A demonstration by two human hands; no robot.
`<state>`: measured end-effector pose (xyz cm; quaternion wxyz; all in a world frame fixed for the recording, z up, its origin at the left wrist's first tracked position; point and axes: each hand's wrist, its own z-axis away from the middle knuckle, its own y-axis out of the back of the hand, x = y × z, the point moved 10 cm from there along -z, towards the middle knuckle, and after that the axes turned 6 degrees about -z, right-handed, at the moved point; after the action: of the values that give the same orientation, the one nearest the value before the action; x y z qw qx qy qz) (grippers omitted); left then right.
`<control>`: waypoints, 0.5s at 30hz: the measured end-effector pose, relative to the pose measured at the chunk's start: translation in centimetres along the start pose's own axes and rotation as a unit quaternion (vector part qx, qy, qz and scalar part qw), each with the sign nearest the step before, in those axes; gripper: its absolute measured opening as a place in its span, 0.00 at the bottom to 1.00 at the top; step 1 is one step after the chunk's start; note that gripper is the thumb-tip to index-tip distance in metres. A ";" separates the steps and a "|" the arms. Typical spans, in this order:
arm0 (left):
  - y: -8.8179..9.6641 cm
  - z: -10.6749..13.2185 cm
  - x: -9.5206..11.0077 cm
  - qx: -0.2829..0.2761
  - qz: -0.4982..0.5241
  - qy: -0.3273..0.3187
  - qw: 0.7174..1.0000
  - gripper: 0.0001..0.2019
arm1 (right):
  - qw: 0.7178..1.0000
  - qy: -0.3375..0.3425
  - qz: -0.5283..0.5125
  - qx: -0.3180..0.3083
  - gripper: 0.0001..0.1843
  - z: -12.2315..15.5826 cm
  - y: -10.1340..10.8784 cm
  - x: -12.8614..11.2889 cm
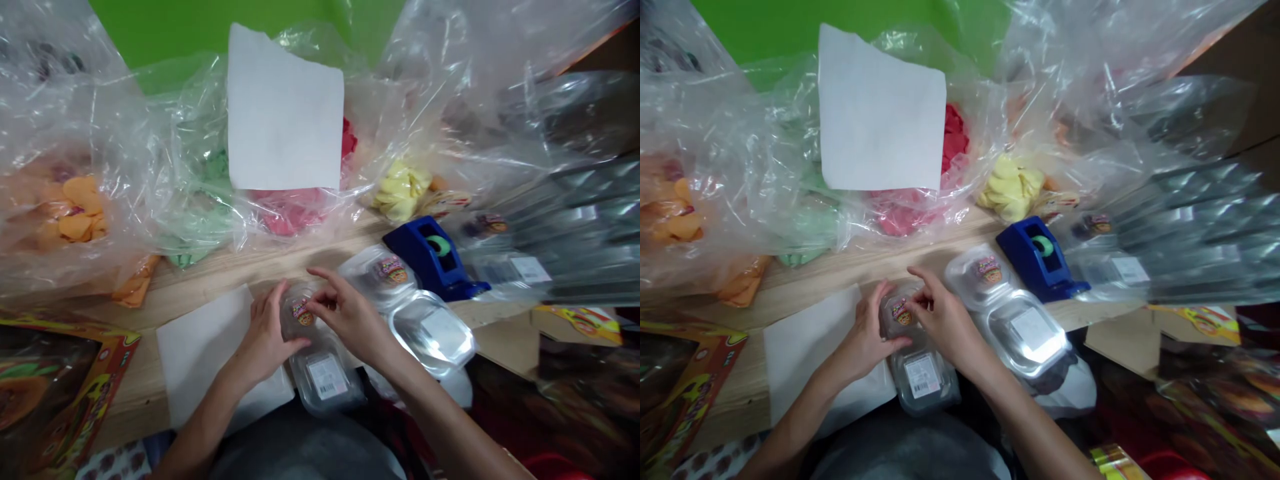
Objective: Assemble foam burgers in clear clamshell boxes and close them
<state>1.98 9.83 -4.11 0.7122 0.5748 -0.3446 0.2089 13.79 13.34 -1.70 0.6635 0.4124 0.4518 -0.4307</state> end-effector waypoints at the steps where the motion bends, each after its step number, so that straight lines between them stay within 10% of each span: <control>1: 0.0 0.0 0.1 0.000 -0.001 -0.006 1.000 0.51 | 1.000 -0.002 0.013 0.007 0.26 0.1 0.0 0.0; 5: -0.2 0.0 0.4 -0.006 -0.019 -0.029 0.999 0.50 | 0.988 0.034 0.144 0.037 0.24 0.7 -0.7 -1.1; 10: 0.2 -0.2 1.2 0.007 -0.048 -0.038 0.998 0.44 | 0.900 0.065 0.423 0.087 0.24 1.2 -1.7 -2.3; 15: 1.3 0.2 3.7 0.066 -0.097 -0.124 0.985 0.43 | 0.918 0.083 0.352 0.164 0.21 2.0 0.3 -2.1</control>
<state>3.52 9.61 -0.49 0.6413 0.6728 -0.3582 0.0886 14.14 12.01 0.83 0.6560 0.6818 0.2536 -0.2013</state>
